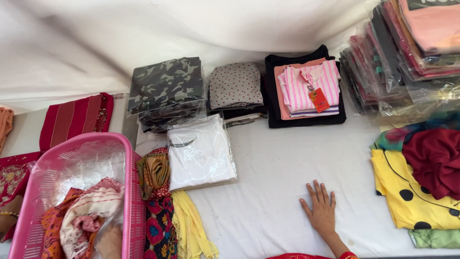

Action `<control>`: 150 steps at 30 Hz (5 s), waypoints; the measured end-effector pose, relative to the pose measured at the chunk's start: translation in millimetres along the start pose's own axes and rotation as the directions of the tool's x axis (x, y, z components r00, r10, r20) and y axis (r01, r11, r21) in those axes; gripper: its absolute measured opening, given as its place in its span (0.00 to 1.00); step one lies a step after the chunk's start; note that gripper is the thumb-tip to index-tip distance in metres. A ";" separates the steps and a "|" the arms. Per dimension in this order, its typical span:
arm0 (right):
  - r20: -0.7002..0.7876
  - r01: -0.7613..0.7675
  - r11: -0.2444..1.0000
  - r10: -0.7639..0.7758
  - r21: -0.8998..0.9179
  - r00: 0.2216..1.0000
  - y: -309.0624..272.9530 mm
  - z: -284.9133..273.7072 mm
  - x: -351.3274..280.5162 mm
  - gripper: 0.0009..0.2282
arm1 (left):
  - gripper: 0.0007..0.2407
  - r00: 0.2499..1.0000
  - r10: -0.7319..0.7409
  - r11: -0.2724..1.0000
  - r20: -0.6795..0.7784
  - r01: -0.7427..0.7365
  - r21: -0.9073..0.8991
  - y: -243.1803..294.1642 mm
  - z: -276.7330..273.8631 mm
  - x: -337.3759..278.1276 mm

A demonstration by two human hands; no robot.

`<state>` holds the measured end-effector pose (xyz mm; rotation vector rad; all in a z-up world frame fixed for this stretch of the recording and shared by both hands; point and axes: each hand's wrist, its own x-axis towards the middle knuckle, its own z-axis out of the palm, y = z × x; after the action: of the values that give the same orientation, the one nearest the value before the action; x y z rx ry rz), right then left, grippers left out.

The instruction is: The person folds various patterned and solid-colored garments and places them into clear plastic bags on a white table. The person handles a yellow patterned cloth, a blue patterned cloth, and a white garment, folding each and sealing it in a bag. The packed items are stacked on the table.

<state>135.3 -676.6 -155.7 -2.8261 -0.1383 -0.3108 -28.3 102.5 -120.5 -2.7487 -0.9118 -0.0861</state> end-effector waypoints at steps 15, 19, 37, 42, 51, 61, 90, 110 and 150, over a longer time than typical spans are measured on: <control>0.015 -0.015 1.000 0.016 -0.010 1.000 4.2 6.6 -2.9 0.31 | 0.20 0.990 -0.139 0.990 0.027 0.138 0.036 44.6 -79.6 -2.9; 0.014 -0.022 1.000 0.022 0.007 1.000 0.9 4.0 -2.8 0.31 | 0.11 0.986 -0.160 0.986 0.037 0.158 0.049 38.5 -68.4 -3.8; 0.001 -0.002 1.000 0.002 0.021 1.000 2.2 5.2 -3.6 0.30 | 0.21 0.977 -0.147 0.987 -0.153 0.155 0.037 47.2 -153.3 -12.3; 0.006 0.003 1.000 -0.003 0.019 1.000 0.4 1.0 -1.7 0.30 | 0.33 1.000 -0.016 0.995 0.027 0.013 0.096 25.0 -162.8 23.9; 0.023 -0.003 1.000 0.003 0.012 1.000 1.1 0.5 -1.8 0.30 | 0.35 0.990 0.080 0.922 -0.120 -0.028 0.386 48.5 -270.2 31.2; 0.010 0.006 1.000 -0.006 0.027 1.000 -0.8 -0.7 -1.5 0.30 | 0.11 0.987 0.033 0.998 -0.156 -0.039 -0.040 27.0 -215.8 35.6; 0.103 -0.120 0.981 0.105 0.150 0.989 7.4 -5.7 20.1 0.28 | 0.02 0.415 0.784 0.374 -0.461 -0.909 -0.184 467.3 -270.2 -193.0; 0.600 -0.217 0.757 -0.272 0.616 0.752 -94.8 -52.2 59.3 0.31 | 0.05 0.097 0.893 -0.120 -0.439 -0.889 -0.441 497.0 -126.1 -290.9; 0.571 -0.645 0.066 0.404 0.761 0.715 45.7 -11.6 -2.1 0.23 | 0.21 0.185 0.942 -0.014 -0.280 -0.812 -0.584 485.4 -125.8 -294.9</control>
<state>136.8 -723.7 -158.1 -1.4502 0.5412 0.2340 26.4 -476.3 -140.0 -3.3393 1.3972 0.1701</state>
